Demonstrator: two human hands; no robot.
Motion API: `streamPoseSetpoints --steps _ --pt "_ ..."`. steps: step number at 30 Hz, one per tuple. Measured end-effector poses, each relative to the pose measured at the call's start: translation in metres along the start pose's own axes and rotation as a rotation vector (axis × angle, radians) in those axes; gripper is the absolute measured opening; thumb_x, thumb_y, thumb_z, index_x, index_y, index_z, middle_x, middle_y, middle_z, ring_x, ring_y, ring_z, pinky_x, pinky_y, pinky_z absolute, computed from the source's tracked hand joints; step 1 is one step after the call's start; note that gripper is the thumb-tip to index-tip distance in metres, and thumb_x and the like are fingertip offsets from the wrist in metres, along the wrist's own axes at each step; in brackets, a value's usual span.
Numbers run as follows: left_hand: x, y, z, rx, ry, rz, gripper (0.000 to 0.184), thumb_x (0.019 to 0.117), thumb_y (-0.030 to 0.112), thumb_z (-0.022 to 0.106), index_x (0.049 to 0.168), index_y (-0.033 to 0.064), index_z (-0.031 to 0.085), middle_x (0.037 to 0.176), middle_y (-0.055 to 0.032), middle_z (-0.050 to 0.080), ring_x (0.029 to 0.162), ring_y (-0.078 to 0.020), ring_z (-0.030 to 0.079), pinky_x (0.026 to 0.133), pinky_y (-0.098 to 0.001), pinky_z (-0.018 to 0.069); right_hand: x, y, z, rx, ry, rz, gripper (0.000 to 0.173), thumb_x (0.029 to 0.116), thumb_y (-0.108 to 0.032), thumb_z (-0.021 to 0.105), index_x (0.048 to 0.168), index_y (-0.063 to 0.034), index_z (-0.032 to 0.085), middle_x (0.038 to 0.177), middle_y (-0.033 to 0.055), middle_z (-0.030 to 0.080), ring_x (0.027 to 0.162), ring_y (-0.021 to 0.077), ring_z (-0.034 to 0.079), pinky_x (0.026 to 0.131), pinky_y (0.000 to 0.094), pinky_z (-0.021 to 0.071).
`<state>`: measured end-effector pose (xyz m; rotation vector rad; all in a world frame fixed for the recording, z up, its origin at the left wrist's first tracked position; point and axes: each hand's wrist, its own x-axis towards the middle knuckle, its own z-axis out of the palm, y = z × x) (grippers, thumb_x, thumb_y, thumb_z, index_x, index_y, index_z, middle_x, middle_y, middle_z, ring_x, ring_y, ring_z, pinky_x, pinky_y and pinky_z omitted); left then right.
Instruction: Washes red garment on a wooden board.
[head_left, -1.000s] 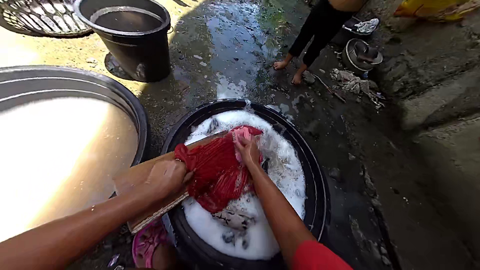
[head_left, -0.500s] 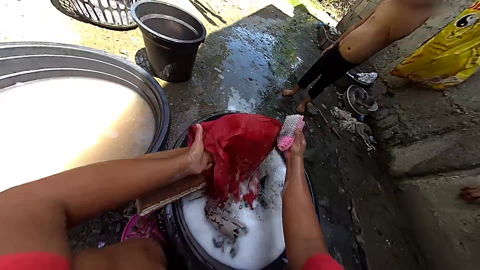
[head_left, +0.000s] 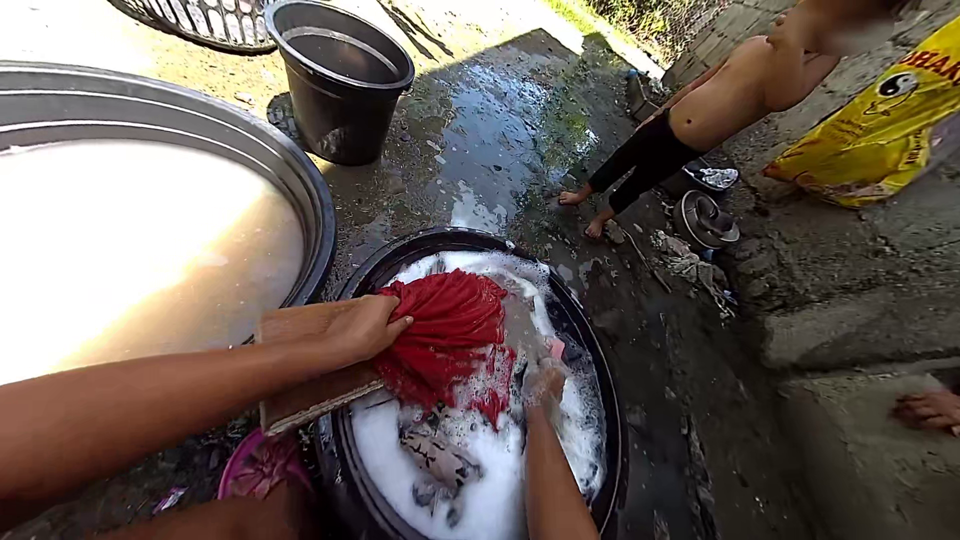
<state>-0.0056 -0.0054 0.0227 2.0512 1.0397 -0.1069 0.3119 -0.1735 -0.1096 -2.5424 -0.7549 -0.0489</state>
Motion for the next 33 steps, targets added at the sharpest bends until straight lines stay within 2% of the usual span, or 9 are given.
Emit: streamPoseSetpoints --steps 2,4,7,9,13,19,25,30,33 --pt "0.001 -0.011 0.002 0.293 -0.004 0.058 0.048 0.1111 0.036 0.042 0.124 -0.0053 0.062 0.122 -0.0273 0.065 0.123 -0.0446 0.059 0.102 -0.0608 0.0456 -0.012 -0.041 0.006 0.192 0.126 -0.255 0.031 0.0941 -0.022 0.07 0.116 -0.0018 0.077 0.123 0.0339 0.066 0.118 0.0534 0.061 0.1 0.0675 0.0446" --pt "0.005 -0.017 0.013 0.464 -0.016 0.077 0.052 0.1113 0.04 0.037 0.12 -0.0044 0.064 0.121 -0.0264 0.066 0.126 -0.0455 0.057 0.101 -0.0602 0.0456 -0.044 -0.093 0.005 0.411 0.112 -0.524 0.031 0.085 -0.019 0.077 0.111 -0.0022 0.079 0.121 0.0358 0.066 0.111 0.0541 0.064 0.093 0.064 0.0515" --pt "0.002 -0.012 0.014 0.577 -0.04 0.099 0.051 0.11 0.037 0.041 0.103 -0.0064 0.067 0.107 -0.0265 0.069 0.118 -0.0468 0.061 0.092 -0.0595 0.0483 -0.101 -0.146 -0.002 0.602 -0.247 -0.697 0.03 0.0819 -0.02 0.08 0.108 -0.005 0.081 0.122 0.0303 0.068 0.108 0.0445 0.069 0.089 0.0568 0.0569" --pt "-0.005 -0.011 0.01 0.608 -0.037 0.101 0.046 0.1089 0.032 0.044 0.099 -0.0078 0.066 0.105 -0.0268 0.07 0.117 -0.0473 0.062 0.091 -0.0586 0.0487 -0.085 -0.145 0.001 0.466 -0.369 -0.573 0.028 0.0867 -0.017 0.076 0.111 -0.0035 0.079 0.124 0.0299 0.067 0.109 0.0437 0.068 0.091 0.0571 0.0547" --pt "-0.005 -0.026 0.022 0.6 -0.004 0.149 0.042 0.1075 0.028 0.044 0.1 -0.0062 0.066 0.108 -0.0249 0.07 0.121 -0.0458 0.06 0.094 -0.0576 0.0481 0.003 -0.099 0.028 0.104 -0.405 -0.134 0.04 0.0996 -0.036 0.066 0.132 -0.0134 0.071 0.134 0.0238 0.064 0.122 0.0411 0.062 0.102 0.0582 0.0477" --pt "-0.008 -0.015 0.016 0.606 -0.031 0.125 0.041 0.1079 0.026 0.045 0.098 -0.0084 0.065 0.105 -0.0273 0.07 0.119 -0.0486 0.061 0.088 -0.0592 0.0489 -0.108 -0.15 -0.005 0.581 -0.395 -0.604 0.033 0.0847 -0.02 0.078 0.113 -0.0035 0.079 0.125 0.0298 0.067 0.111 0.0435 0.068 0.09 0.0581 0.0553" --pt "-0.007 -0.024 0.023 0.605 0.018 0.155 0.04 0.107 0.025 0.045 0.098 -0.0063 0.067 0.109 -0.0246 0.071 0.122 -0.0448 0.061 0.093 -0.0566 0.0498 -0.01 -0.111 0.019 0.109 -0.469 -0.144 0.04 0.1002 -0.035 0.065 0.133 -0.0131 0.07 0.134 0.0238 0.063 0.121 0.0389 0.062 0.101 0.0544 0.0483" --pt "-0.011 -0.011 0.014 0.615 -0.027 0.12 0.041 0.1081 0.026 0.046 0.098 -0.0081 0.065 0.104 -0.0272 0.07 0.117 -0.0475 0.063 0.087 -0.0579 0.0498 -0.108 -0.154 -0.014 0.571 -0.474 -0.518 0.033 0.0875 -0.019 0.076 0.117 -0.0032 0.078 0.125 0.0288 0.067 0.111 0.0407 0.067 0.093 0.0554 0.0545" --pt "-0.008 -0.023 0.021 0.609 -0.006 0.15 0.039 0.1072 0.026 0.045 0.097 -0.0053 0.067 0.105 -0.0242 0.071 0.118 -0.045 0.063 0.09 -0.0572 0.0501 -0.066 -0.139 0.003 0.34 -0.475 -0.367 0.033 0.0935 -0.025 0.073 0.121 -0.0071 0.076 0.129 0.0269 0.065 0.115 0.041 0.065 0.096 0.0557 0.0515"
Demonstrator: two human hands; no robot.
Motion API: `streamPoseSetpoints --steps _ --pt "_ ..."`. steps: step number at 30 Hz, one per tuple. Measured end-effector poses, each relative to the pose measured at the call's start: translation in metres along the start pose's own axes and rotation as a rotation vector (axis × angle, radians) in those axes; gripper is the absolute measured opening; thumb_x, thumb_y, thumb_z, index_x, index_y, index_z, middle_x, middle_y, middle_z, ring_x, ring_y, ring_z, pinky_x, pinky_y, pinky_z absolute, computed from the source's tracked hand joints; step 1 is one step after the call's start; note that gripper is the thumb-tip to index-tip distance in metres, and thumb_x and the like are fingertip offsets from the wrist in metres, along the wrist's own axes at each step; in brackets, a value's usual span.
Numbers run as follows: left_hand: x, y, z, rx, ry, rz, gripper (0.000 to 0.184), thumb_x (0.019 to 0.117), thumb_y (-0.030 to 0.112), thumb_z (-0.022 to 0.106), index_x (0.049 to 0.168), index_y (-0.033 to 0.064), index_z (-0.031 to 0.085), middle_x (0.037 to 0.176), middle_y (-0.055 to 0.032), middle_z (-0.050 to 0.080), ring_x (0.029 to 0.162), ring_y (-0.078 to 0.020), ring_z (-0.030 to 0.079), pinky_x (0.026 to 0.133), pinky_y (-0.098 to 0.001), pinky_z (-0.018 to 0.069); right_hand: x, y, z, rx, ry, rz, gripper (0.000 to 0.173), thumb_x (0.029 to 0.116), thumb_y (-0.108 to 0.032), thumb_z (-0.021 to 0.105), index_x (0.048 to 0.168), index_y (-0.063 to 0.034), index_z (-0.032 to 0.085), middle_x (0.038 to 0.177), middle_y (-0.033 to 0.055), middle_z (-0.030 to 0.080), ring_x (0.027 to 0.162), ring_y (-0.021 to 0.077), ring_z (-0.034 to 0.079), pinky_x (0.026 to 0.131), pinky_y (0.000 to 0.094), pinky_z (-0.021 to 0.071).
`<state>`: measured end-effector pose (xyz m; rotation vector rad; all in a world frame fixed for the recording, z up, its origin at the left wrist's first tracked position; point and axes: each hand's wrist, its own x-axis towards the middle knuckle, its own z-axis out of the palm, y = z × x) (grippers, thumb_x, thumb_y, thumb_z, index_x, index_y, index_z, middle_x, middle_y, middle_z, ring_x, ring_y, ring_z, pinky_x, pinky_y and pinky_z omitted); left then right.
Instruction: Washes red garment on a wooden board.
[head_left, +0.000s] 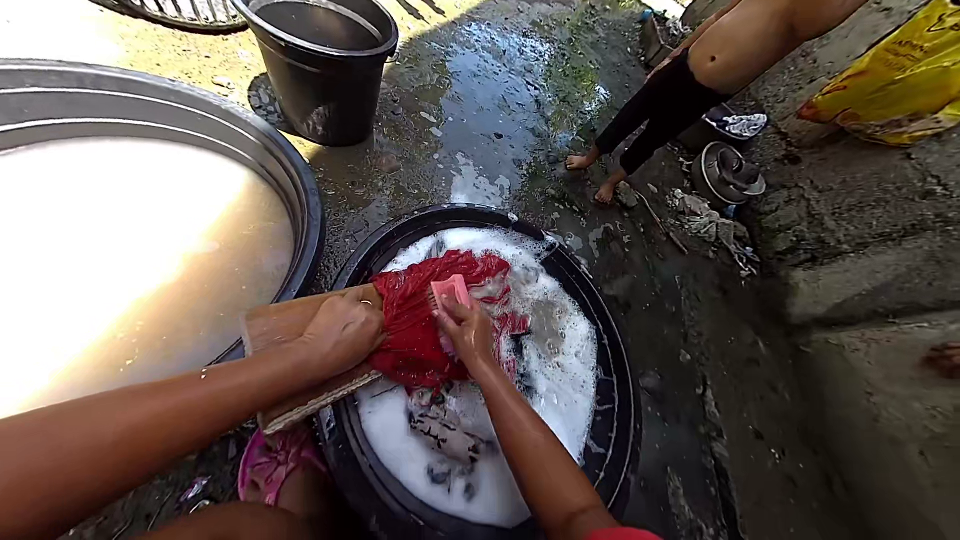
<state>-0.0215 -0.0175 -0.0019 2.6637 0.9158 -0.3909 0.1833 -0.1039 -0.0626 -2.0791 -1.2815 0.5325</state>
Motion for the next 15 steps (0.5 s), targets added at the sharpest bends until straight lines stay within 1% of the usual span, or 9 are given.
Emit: streamPoseSetpoints --steps 2,3,4,7,9,11,13,14,15 --pt "0.004 0.0 0.003 0.013 -0.033 -0.017 0.041 0.1083 0.029 0.044 0.099 -0.0043 0.067 0.107 -0.0236 0.071 0.117 -0.0444 0.063 0.091 -0.0576 0.0506 0.043 0.036 -0.019 -0.169 -0.018 0.26 0.039 0.1 -0.036 0.065 0.132 -0.0137 0.071 0.136 0.0225 0.062 0.123 0.0383 0.061 0.102 0.0546 0.0484" --pt "0.004 0.001 0.004 0.017 -0.038 -0.025 0.042 0.1079 0.03 0.045 0.099 -0.0043 0.067 0.107 -0.0235 0.071 0.119 -0.0444 0.062 0.091 -0.0575 0.0505 0.051 0.042 -0.023 -0.188 -0.019 0.326 0.041 0.101 -0.038 0.064 0.134 -0.0151 0.069 0.137 0.0212 0.062 0.124 0.0372 0.061 0.103 0.0539 0.0476" --pt "0.003 0.002 0.004 0.026 -0.036 -0.026 0.042 0.107 0.03 0.045 0.098 -0.0043 0.067 0.106 -0.0232 0.071 0.12 -0.0447 0.062 0.09 -0.0574 0.0508 0.047 0.035 -0.023 -0.162 -0.005 0.314 0.041 0.1006 -0.038 0.064 0.134 -0.0147 0.07 0.136 0.0213 0.062 0.123 0.0368 0.061 0.102 0.0531 0.0484" --pt "-0.001 0.007 -0.012 0.02 -0.079 -0.041 0.042 0.1083 0.028 0.046 0.099 -0.0079 0.065 0.106 -0.0275 0.07 0.121 -0.0489 0.059 0.09 -0.0592 0.0484 -0.006 -0.021 0.002 0.133 0.018 -0.045 0.035 0.0912 -0.023 0.074 0.121 -0.0056 0.076 0.129 0.0267 0.065 0.115 0.0386 0.066 0.096 0.0538 0.0528" --pt "-0.002 0.006 -0.015 0.021 -0.074 -0.041 0.041 0.1081 0.026 0.047 0.097 -0.0091 0.065 0.105 -0.0291 0.069 0.119 -0.0499 0.06 0.089 -0.0595 0.0487 -0.021 -0.036 0.013 0.203 -0.016 -0.16 0.034 0.0886 -0.022 0.076 0.118 -0.005 0.077 0.128 0.0287 0.065 0.113 0.0405 0.067 0.094 0.0557 0.0532" --pt "-0.002 0.002 -0.008 0.026 -0.041 -0.036 0.041 0.1066 0.027 0.049 0.093 -0.0075 0.066 0.101 -0.0275 0.07 0.115 -0.0492 0.063 0.087 -0.0599 0.0497 0.011 -0.013 0.006 0.062 -0.023 0.0 0.033 0.0938 -0.027 0.073 0.122 -0.0098 0.076 0.128 0.0255 0.066 0.114 0.0395 0.065 0.096 0.0555 0.0513" --pt "0.0 0.001 -0.006 -0.026 -0.043 -0.028 0.042 0.1076 0.029 0.049 0.097 -0.0072 0.066 0.104 -0.0283 0.069 0.116 -0.0495 0.062 0.09 -0.0614 0.0484 0.058 0.031 -0.011 -0.059 -0.027 0.207 0.037 0.0983 -0.033 0.068 0.13 -0.014 0.072 0.134 0.0242 0.062 0.122 0.0411 0.061 0.102 0.0582 0.0472" --pt "0.001 -0.001 -0.006 -0.103 -0.021 0.003 0.043 0.1088 0.03 0.047 0.1 -0.0077 0.066 0.105 -0.0292 0.069 0.114 -0.0489 0.062 0.093 -0.0618 0.0477 0.073 0.054 -0.017 -0.019 0.015 0.253 0.037 0.0981 -0.032 0.069 0.129 -0.0115 0.072 0.131 0.0236 0.065 0.122 0.0404 0.062 0.104 0.0589 0.0463" --pt "0.003 -0.002 -0.006 -0.236 0.027 0.051 0.045 0.1103 0.03 0.045 0.103 -0.0089 0.065 0.103 -0.0301 0.068 0.11 -0.0475 0.065 0.093 -0.062 0.0479 0.08 0.07 -0.021 0.109 0.081 0.268 0.037 0.0977 -0.027 0.07 0.128 -0.0061 0.072 0.127 0.0223 0.069 0.121 0.0369 0.064 0.106 0.0557 0.0462"
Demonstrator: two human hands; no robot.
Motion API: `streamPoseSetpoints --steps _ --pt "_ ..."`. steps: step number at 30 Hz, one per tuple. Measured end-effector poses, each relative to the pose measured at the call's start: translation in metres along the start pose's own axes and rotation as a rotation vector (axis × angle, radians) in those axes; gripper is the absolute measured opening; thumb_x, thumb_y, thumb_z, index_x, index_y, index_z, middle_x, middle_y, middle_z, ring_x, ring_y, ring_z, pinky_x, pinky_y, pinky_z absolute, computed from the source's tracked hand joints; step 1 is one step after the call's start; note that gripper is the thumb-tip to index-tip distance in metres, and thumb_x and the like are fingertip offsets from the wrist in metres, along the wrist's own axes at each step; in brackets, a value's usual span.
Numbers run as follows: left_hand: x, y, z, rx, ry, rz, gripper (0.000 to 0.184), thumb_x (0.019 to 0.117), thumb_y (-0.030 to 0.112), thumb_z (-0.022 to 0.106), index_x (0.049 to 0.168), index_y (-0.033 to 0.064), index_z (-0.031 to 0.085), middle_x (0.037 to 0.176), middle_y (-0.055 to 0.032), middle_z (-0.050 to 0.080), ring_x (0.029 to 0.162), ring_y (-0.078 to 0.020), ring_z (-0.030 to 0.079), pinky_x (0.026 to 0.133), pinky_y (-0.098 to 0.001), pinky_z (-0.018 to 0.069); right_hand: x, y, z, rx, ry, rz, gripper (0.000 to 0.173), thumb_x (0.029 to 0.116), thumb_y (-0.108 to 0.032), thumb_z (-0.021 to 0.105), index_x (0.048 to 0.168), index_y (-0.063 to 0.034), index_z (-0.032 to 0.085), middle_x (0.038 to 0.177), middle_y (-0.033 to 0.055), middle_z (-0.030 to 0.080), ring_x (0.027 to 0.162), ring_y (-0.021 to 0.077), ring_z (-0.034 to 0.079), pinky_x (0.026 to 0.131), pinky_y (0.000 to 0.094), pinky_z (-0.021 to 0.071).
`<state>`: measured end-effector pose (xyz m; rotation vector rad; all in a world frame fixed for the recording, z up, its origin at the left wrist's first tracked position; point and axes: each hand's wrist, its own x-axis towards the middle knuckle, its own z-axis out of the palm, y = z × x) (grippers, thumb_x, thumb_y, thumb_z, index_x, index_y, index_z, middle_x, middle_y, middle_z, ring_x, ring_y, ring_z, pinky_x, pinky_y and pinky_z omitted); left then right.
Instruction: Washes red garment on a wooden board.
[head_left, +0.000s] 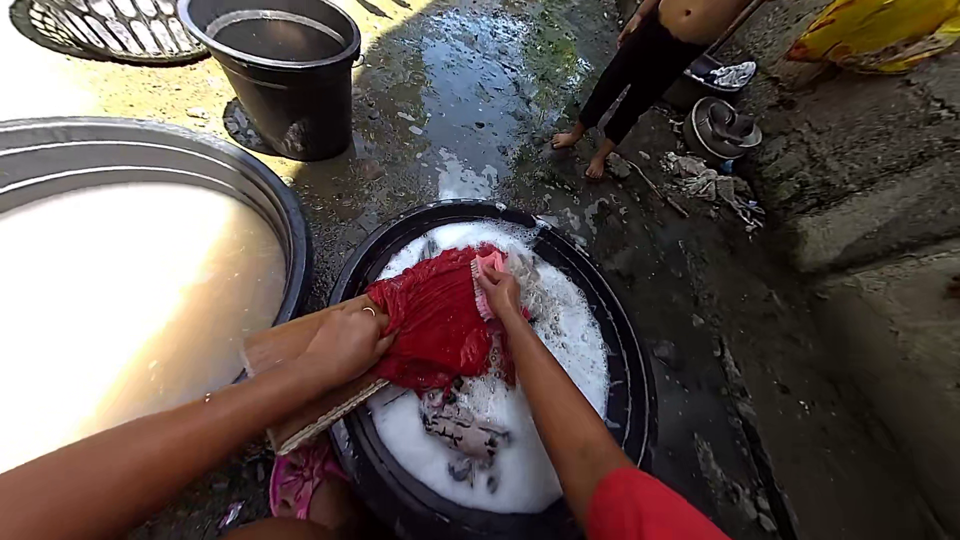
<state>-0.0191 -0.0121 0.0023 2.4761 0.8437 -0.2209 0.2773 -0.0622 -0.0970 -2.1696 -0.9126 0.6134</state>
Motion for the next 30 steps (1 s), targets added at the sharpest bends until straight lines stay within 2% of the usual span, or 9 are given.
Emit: streamPoseSetpoints --steps 2,4,9,15,19,23,27,28,30 --pt "0.004 0.009 -0.008 -0.409 0.01 0.024 0.047 0.1136 0.027 0.035 0.127 -0.0112 0.058 0.119 -0.0279 0.065 0.116 -0.0349 0.063 0.104 -0.0517 0.0459 -0.004 0.008 -0.009 0.504 0.091 0.062 0.04 0.1001 -0.013 0.066 0.134 0.0067 0.061 0.126 0.0225 0.068 0.112 0.0252 0.066 0.099 0.0404 0.0515" --pt "0.011 0.033 -0.02 -0.914 -0.075 -0.076 0.052 0.115 0.03 0.017 0.151 -0.0025 0.036 0.134 -0.016 0.059 0.121 -0.0146 0.061 0.105 -0.0324 0.0498 -0.028 0.011 -0.022 1.054 0.046 0.111 0.046 0.1094 -0.014 0.044 0.153 -0.0029 0.036 0.127 0.0123 0.063 0.1 0.013 0.066 0.084 0.0299 0.0563" --pt "0.035 0.099 -0.062 -1.289 -0.193 0.065 0.055 0.1128 0.039 0.008 0.141 0.0079 0.043 0.106 -0.0037 0.066 0.096 -0.0101 0.068 0.087 -0.0293 0.0581 -0.074 0.02 -0.042 1.485 -0.022 0.236 0.036 0.1121 -0.029 0.022 0.118 -0.008 0.051 0.084 0.0041 0.069 0.069 0.0116 0.069 0.059 0.0267 0.0588" --pt "0.008 0.143 -0.106 -1.451 -0.299 0.519 0.052 0.0987 0.067 0.047 0.125 0.0244 0.059 0.108 0.0037 0.075 0.1 -0.0095 0.073 0.086 -0.0304 0.0622 -0.098 -0.007 -0.075 1.644 -0.177 -0.136 0.031 0.0791 -0.044 0.082 0.093 -0.0174 0.073 0.08 -0.0015 0.075 0.072 0.0051 0.072 0.066 0.024 0.0614" --pt "-0.036 0.135 -0.129 -1.549 -0.279 0.715 0.046 0.0978 0.059 0.057 0.127 0.0244 0.068 0.118 -0.0004 0.074 0.11 -0.0139 0.071 0.094 -0.0357 0.0606 -0.078 -0.028 -0.139 1.583 -0.056 -0.422 0.045 0.0705 -0.057 0.084 0.1 -0.0252 0.072 0.085 -0.0053 0.075 0.071 0.0052 0.071 0.059 0.0254 0.0604" --pt "-0.037 0.108 -0.153 -1.664 -0.078 0.788 0.053 0.0985 0.059 0.053 0.126 0.0161 0.068 0.119 -0.0053 0.073 0.113 -0.0171 0.07 0.094 -0.0377 0.06 -0.034 -0.067 -0.188 1.66 0.073 -0.655 0.031 0.0859 -0.043 0.073 0.105 -0.0199 0.064 0.089 -0.0037 0.075 0.079 0.006 0.072 0.065 0.026 0.0621" --pt "0.01 0.061 -0.089 -1.611 0.298 0.221 0.079 0.0912 0.084 0.026 0.113 0.0201 0.067 0.096 0.0016 0.076 0.092 -0.0088 0.074 0.077 -0.0315 0.0634 0.004 -0.107 -0.182 1.48 0.12 -0.642 0.036 0.0962 -0.029 0.059 0.127 -0.0153 0.046 0.102 -0.0034 0.069 0.09 0.0051 0.068 0.079 0.0261 0.0601" --pt "0.015 0.05 -0.062 -1.47 0.258 -0.027 0.08 0.0992 0.075 0.009 0.123 0.0162 0.057 0.099 0.0 0.073 0.093 -0.0092 0.072 0.078 -0.0324 0.0625 0.014 -0.106 -0.172 1.299 0.135 -0.612 0.05 0.0961 -0.025 0.058 0.139 -0.0093 0.038 0.108 -0.0003 0.065 0.093 0.0056 0.066 0.082 0.0266 0.0587" --pt "0.02 0.038 -0.021 -1.212 0.081 -0.393 0.051 0.1131 0.043 0.03 0.138 0.0039 0.051 0.111 -0.011 0.068 0.1 -0.0179 0.067 0.087 -0.0403 0.0577 0.027 -0.093 -0.157 0.816 0.118 -0.517 0.069 0.0899 -0.016 0.065 0.15 0.0037 0.036 0.115 0.0131 0.065 0.091 0.0129 0.066 0.084 0.0316 0.0578"
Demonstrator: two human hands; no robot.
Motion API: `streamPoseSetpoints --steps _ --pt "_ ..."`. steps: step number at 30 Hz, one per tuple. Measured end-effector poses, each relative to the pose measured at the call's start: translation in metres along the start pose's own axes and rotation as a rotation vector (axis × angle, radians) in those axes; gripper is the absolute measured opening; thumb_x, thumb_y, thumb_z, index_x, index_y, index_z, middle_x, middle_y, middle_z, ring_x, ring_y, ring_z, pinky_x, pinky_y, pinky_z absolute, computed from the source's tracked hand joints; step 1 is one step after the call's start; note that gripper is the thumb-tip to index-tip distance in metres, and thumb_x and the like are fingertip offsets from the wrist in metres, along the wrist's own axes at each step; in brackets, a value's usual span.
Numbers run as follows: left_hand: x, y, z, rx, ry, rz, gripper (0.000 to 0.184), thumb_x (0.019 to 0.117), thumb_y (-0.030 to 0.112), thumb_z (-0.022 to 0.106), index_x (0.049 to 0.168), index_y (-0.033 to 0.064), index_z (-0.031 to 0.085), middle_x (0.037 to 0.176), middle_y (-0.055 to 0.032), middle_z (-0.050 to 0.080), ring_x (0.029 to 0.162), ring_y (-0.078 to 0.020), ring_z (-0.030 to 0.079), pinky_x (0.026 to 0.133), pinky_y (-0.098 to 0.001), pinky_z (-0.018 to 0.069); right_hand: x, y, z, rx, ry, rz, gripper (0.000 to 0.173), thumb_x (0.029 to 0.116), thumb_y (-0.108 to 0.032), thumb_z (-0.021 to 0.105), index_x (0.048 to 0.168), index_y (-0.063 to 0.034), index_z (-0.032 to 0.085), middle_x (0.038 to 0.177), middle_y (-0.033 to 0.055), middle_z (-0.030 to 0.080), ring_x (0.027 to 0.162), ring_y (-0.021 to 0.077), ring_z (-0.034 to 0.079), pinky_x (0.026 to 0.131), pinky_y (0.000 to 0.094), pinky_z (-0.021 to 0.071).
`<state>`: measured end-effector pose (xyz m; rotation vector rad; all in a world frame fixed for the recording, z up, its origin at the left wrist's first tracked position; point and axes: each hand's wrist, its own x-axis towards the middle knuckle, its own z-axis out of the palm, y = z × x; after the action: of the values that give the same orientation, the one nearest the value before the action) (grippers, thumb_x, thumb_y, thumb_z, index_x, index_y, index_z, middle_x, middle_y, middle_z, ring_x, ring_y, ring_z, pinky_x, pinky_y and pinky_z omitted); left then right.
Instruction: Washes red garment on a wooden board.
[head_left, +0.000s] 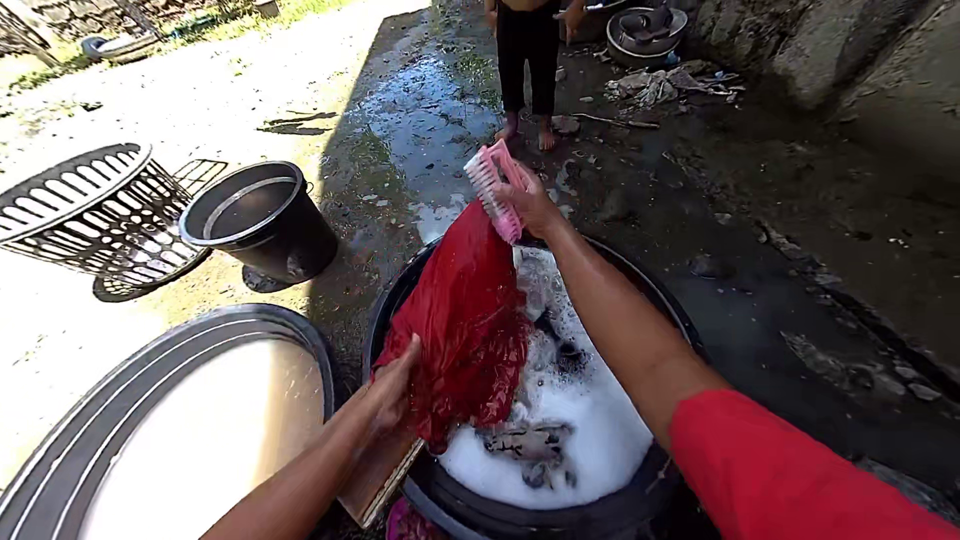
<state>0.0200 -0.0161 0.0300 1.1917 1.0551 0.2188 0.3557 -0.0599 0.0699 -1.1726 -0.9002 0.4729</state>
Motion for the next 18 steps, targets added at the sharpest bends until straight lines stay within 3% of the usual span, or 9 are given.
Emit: streamPoseSetpoints --steps 1,3,5,8,10,11,13,16,18 --pt "0.004 -0.009 0.003 0.087 0.041 -0.084 0.039 0.1111 0.029 0.046 0.136 -0.0005 0.051 0.111 -0.0141 0.067 0.097 -0.0197 0.067 0.086 -0.0405 0.0572 -0.005 0.01 -0.003 -0.258 -0.073 0.067 0.073 0.0882 -0.013 0.072 0.15 0.005 0.04 0.12 0.0202 0.067 0.096 0.0217 0.068 0.089 0.0391 0.0564" --pt "0.005 -0.003 0.007 0.144 0.102 -0.098 0.028 0.1074 0.016 0.054 0.129 -0.0025 0.054 0.103 -0.0133 0.067 0.089 -0.0172 0.067 0.081 -0.0366 0.0573 -0.024 0.04 -0.016 -0.727 -0.162 0.194 0.08 0.0872 -0.023 0.079 0.156 -0.006 0.042 0.135 0.0261 0.063 0.12 0.0406 0.064 0.104 0.0592 0.0469" --pt "0.003 0.007 0.001 0.149 0.153 0.004 0.021 0.1083 0.012 0.051 0.12 -0.0027 0.058 0.094 -0.0092 0.068 0.081 -0.0121 0.068 0.077 -0.0315 0.0584 -0.063 0.082 -0.037 -0.973 -0.073 0.289 0.075 0.0896 -0.027 0.078 0.156 -0.0146 0.045 0.13 0.0302 0.063 0.117 0.0507 0.062 0.095 0.0696 0.0459" --pt "0.0 0.007 -0.019 0.466 0.182 0.153 0.024 0.1082 0.013 0.052 0.116 -0.0062 0.063 0.098 -0.0125 0.069 0.088 -0.0136 0.068 0.085 -0.0336 0.0558 -0.134 0.138 -0.073 -1.128 0.032 0.441 0.056 0.0967 -0.027 0.067 0.151 -0.0224 0.054 0.141 0.0324 0.055 0.124 0.0536 0.057 0.097 0.0686 0.0449" --pt "-0.006 -0.003 -0.029 0.811 0.167 0.229 0.029 0.107 0.016 0.054 0.114 -0.0095 0.066 0.103 -0.0235 0.07 0.1 -0.0303 0.069 0.096 -0.0494 0.0514 -0.168 0.156 -0.087 -1.017 0.098 0.558 0.045 0.1033 -0.022 0.058 0.144 -0.0033 0.057 0.148 0.0363 0.047 0.136 0.054 0.047 0.111 0.0644 0.0365" --pt "-0.01 -0.009 -0.031 0.947 0.157 0.249 0.032 0.1069 0.018 0.054 0.113 -0.0115 0.066 0.105 -0.0288 0.07 0.104 -0.0392 0.069 0.097 -0.0565 0.0492 -0.177 0.161 -0.091 -0.895 0.156 0.643 0.047 0.1067 -0.02 0.053 0.143 0.0093 0.051 0.146 0.0378 0.047 0.137 0.0509 0.046 0.115 0.0586 0.0336" --pt "-0.014 -0.023 -0.031 1.158 0.149 0.287 0.039 0.1073 0.025 0.054 0.11 -0.0118 0.066 0.103 -0.0312 0.07 0.104 -0.0459 0.07 0.095 -0.0615 0.0504 -0.179 0.161 -0.093 -0.875 0.133 0.768 0.045 0.11 -0.018 0.046 0.142 0.0138 0.048 0.143 0.0329 0.053 0.136 0.0389 0.051 0.116 0.0445 0.0365" --pt "-0.02 -0.022 -0.02 1.403 0.096 0.219 0.055 0.1092 0.041 0.041 0.106 -0.0096 0.064 0.105 -0.0298 0.069 0.106 -0.0455 0.068 0.093 -0.0602 0.0512 -0.157 0.132 -0.055 -1.117 0.045 0.618 0.041 0.1054 -0.023 0.051 0.138 0.0003 0.06 0.141 0.0266 0.058 0.133 0.0423 0.054 0.112 0.0577 0.0406" --pt "-0.03 -0.001 -0.003 1.482 0.01 0.045 0.064 0.1112 0.046 0.031 0.116 -0.0102 0.062 0.118 -0.0321 0.065 0.119 -0.046 0.063 0.101 -0.0604 0.0455 -0.154 0.131 -0.012 -1.086 0.103 0.157 0.037 0.0965 -0.026 0.063 0.129 -0.01 0.073 0.132 0.0289 0.064 0.116 0.0488 0.065 0.091 0.066 0.0514"
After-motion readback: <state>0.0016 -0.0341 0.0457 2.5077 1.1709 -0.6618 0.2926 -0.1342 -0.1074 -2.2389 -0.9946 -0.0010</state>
